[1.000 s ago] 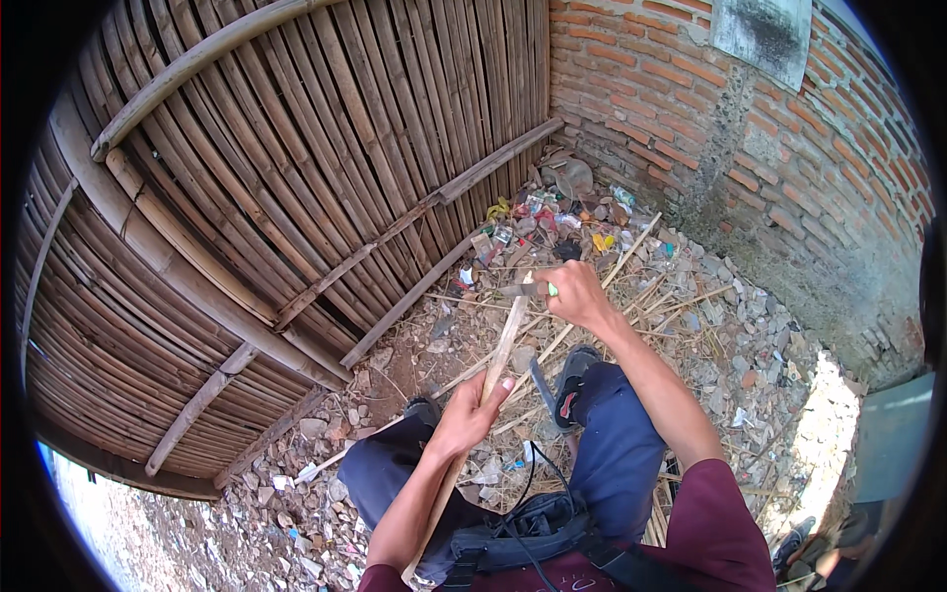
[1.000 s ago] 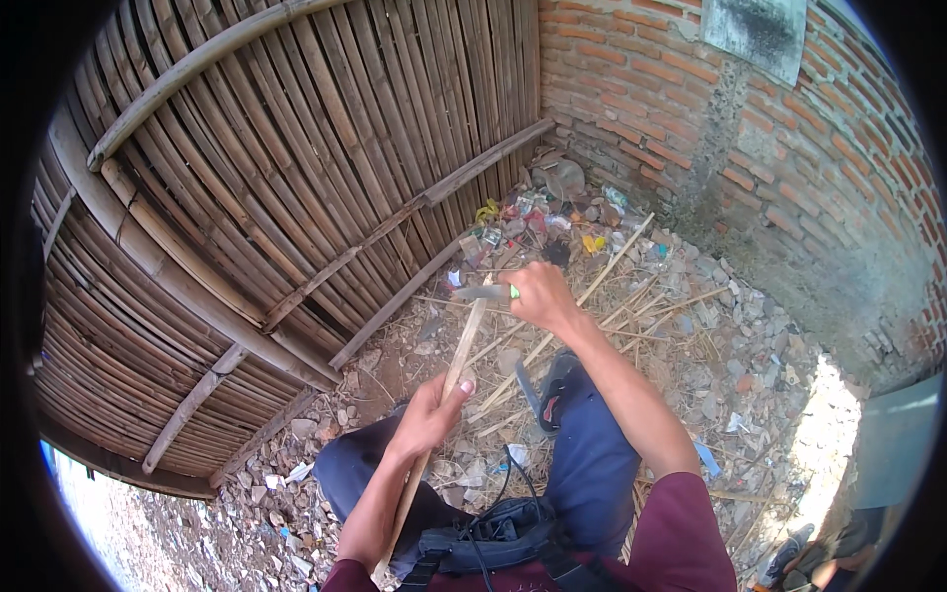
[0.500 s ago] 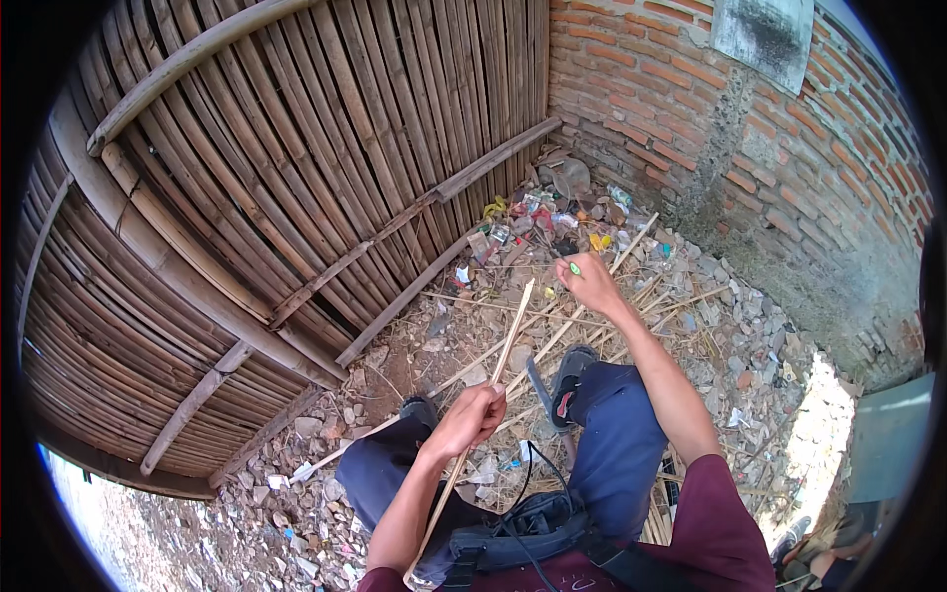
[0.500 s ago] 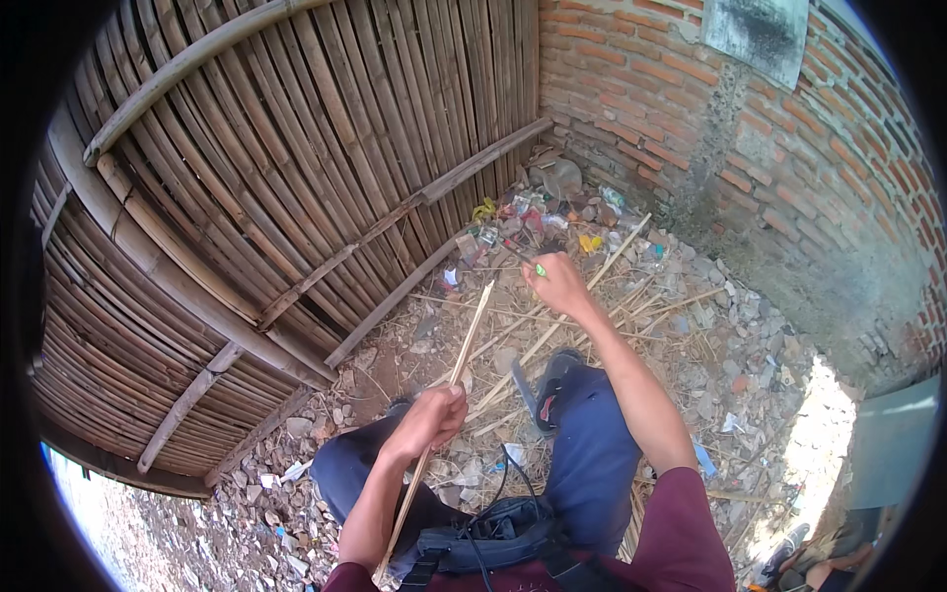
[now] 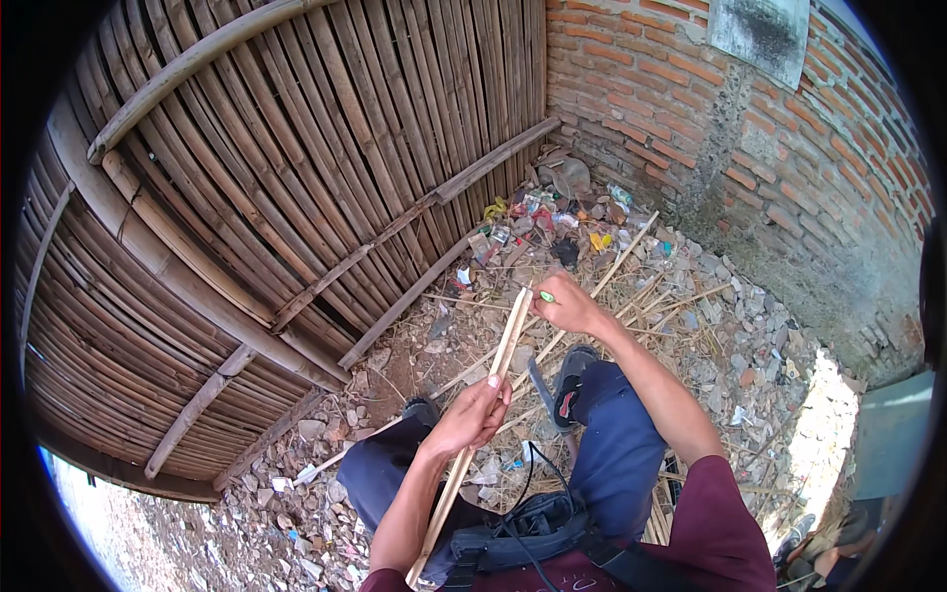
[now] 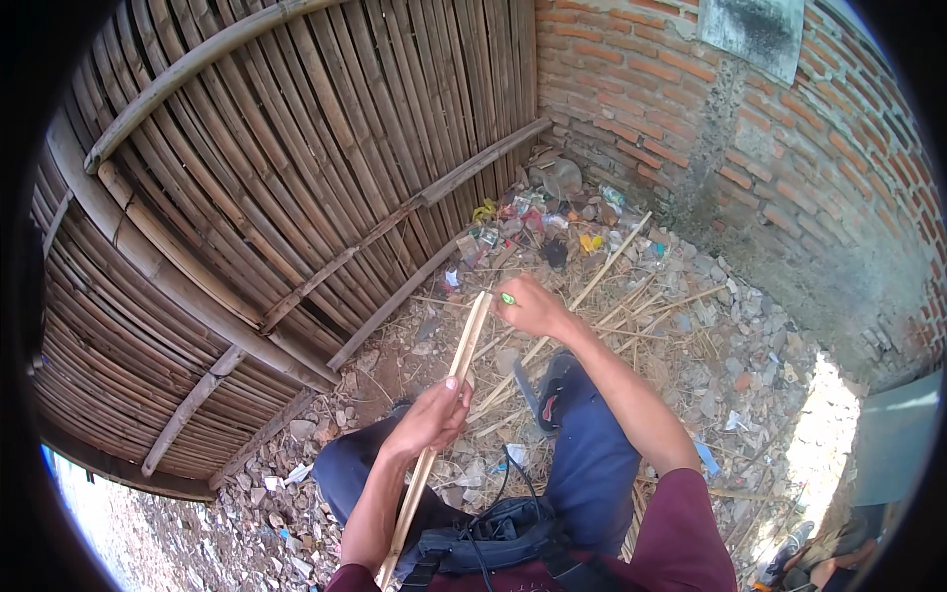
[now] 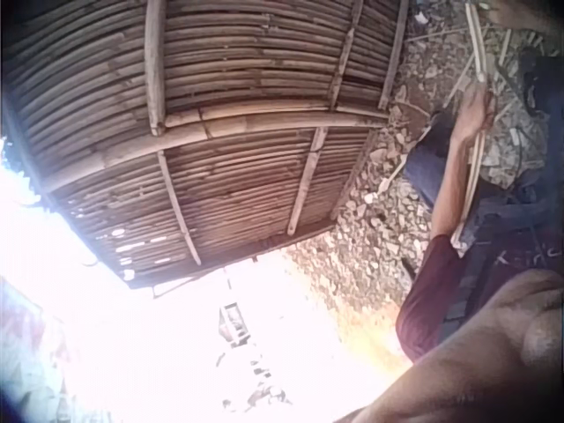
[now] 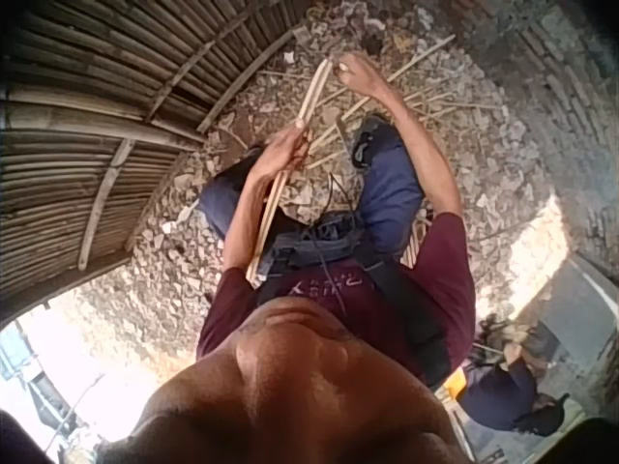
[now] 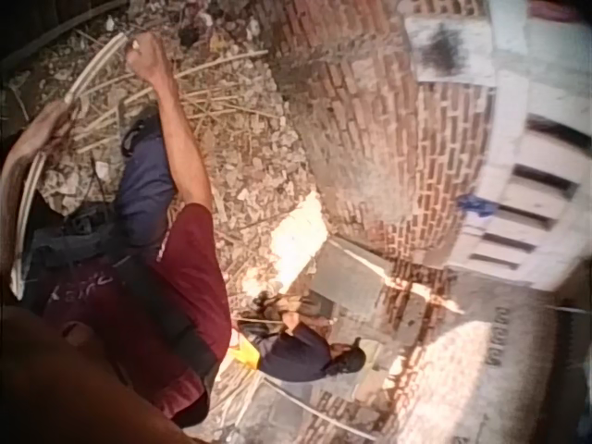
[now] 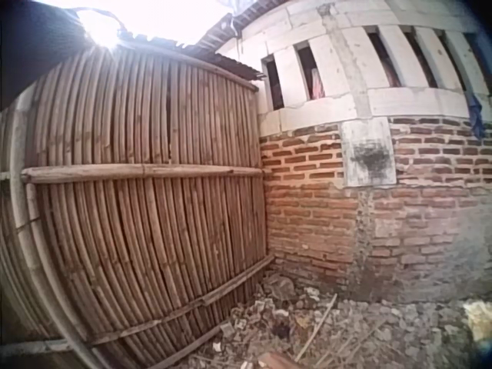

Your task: The person strips thin layers from a bamboo pole using a knife, working in an outdoor workshop area with a dirt floor covered in bamboo shavings.

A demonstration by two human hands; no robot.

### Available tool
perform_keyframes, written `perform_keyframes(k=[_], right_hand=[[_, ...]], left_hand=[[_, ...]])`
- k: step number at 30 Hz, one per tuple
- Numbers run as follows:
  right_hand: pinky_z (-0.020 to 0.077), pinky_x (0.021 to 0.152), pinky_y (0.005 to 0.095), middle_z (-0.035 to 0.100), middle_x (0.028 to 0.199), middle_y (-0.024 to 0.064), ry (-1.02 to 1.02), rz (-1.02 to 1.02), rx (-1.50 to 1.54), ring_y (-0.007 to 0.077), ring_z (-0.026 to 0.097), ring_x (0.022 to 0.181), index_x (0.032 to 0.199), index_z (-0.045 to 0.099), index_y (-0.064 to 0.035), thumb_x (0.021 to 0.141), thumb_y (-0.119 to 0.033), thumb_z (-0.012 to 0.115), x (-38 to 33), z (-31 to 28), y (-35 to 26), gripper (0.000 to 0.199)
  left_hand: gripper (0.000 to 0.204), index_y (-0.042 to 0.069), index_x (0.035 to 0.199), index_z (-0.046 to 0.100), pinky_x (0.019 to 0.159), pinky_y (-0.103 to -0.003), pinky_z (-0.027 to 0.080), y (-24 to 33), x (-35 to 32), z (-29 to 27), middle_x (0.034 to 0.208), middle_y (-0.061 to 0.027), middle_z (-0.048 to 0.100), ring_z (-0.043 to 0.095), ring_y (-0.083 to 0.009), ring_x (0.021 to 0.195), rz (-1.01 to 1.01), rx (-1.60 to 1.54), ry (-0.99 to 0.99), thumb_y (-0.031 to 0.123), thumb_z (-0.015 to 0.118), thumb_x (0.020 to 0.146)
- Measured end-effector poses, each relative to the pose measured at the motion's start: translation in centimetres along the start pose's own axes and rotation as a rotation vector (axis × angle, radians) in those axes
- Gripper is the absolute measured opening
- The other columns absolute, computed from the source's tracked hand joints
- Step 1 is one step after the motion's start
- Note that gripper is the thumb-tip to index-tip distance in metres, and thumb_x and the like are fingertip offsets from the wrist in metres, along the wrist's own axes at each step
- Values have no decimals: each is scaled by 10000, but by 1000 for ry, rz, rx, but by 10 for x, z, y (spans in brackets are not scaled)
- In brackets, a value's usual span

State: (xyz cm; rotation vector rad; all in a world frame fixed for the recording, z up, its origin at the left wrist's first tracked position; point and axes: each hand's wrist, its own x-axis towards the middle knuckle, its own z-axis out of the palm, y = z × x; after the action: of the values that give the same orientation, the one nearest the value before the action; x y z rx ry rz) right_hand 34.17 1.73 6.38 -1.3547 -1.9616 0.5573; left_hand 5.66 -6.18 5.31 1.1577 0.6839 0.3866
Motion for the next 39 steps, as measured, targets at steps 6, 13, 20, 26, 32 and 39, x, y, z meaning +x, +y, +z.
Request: perform_keyframes(k=[6,13,20,26,32,39], right_hand=[[510,722,533,648,734,312,7,80,19,494,657,738,763,690,69,848,-131,634,0,10,5,225],[564,796,550,697,795,306,90,49,-185,493,706,796,795,720,63,803,-96,601,10,24,0,198],[539,726,549,724,885,304,10,140,-175,443,723,773,800,714,86,911,-122,634,22,53,32,249],[604,860,507,763,1002,272,-183,450,-514,418,758,928,955,774,49,853,-131,622,28,39,69,256],[588,900,505,766,1028,257,-24,469,-399,398,761,973,1036,803,-24,824,-152,618,11,4,106,309],[358,536,272,733,920,59,-113,428,647,65,471,571,1204,757,-40,933,-164,615,14,-3,20,330]], left_hand=[[418,102,963,487,384,-260,280,-12,5,-6,581,47,343,315,-69,412,-25,37,36,425,341,1184],[474,78,856,496,465,-312,355,-27,11,-11,579,29,448,408,-102,460,121,396,264,409,378,1174],[501,117,770,450,403,-277,287,-14,5,-7,594,64,385,346,-68,446,36,251,279,415,390,1169],[473,77,841,502,433,-298,364,-11,-5,10,584,31,439,405,-82,467,125,328,165,402,406,1171],[455,139,842,426,370,-262,259,-25,1,-24,587,58,358,317,-58,419,54,60,167,443,364,1174],[445,163,882,393,331,-221,219,-12,-9,-24,586,68,313,256,-40,392,-19,-182,65,500,336,1167]])
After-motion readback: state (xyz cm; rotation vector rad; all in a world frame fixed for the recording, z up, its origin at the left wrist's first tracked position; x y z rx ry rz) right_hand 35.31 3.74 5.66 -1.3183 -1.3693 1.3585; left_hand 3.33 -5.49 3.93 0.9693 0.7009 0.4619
